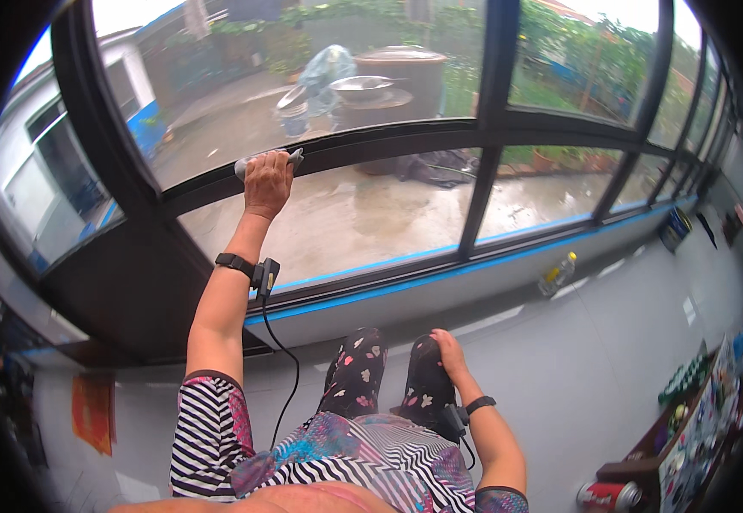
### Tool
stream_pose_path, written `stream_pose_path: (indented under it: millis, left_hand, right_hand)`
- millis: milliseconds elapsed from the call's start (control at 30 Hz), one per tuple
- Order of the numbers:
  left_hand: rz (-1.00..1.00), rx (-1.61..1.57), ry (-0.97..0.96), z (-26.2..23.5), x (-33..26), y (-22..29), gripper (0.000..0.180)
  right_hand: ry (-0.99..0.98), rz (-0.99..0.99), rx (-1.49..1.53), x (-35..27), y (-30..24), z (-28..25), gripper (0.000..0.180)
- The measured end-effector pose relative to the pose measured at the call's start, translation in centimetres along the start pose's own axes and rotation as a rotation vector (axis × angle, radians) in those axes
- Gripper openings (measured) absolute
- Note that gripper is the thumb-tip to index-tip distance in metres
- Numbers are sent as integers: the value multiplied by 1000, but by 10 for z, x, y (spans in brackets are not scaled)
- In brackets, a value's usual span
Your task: The person cleans a large window and its frame using a cloth. They wipe the glass surface and the frame edges, then climb onto a small stool to reach higher sections of the window. The person continues wiping the window and frame with the cloth throughout the video.
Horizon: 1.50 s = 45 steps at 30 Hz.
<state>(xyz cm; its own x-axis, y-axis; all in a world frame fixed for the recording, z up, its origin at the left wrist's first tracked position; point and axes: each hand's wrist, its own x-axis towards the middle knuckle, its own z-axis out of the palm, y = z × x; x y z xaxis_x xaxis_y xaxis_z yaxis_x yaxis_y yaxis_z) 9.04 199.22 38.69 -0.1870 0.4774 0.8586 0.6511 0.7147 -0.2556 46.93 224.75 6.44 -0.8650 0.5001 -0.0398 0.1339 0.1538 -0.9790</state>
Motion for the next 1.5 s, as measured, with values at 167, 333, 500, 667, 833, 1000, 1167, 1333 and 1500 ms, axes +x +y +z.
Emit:
stream_pose_path:
  millis: [167, 333, 500, 667, 833, 1000, 1167, 1333, 1500]
  left_hand:
    - [-58, 100, -54, -31, -37, -69, 13]
    - [-95, 179, -62, -67, -72, -124, 13]
    - [-203, 255, -107, -70, -85, -132, 14]
    - [-233, 352, -85, -66, -104, -134, 16]
    - [-229, 380, -194, -75, -92, -131, 20]
    - [-189, 360, -100, -65, -85, -128, 19]
    - [-114, 262, -134, -31, -35, -61, 22]
    - [-141, 191, -99, -3, -11, 21, 15]
    - [-82, 67, -9, 33, 38, 102, 13]
  right_hand:
    - [-324, 518, 513, -2, 78, -19, 67]
    - [-372, 679, 444, -12, 121, -25, 74]
    - [-446, 807, 548, -6, 170, -45, 81]
    - [-313, 936, 468, -35, 133, -34, 75]
    - [-240, 1002, 745, -41, 224, -28, 63]
    - [-144, 1021, 900, -35, 286, -30, 53]
    - [-28, 1038, 1030, -33, 313, -27, 36]
    - [69, 994, 840, -38, 252, -36, 21]
    - [-18, 921, 1003, -27, 270, -37, 23]
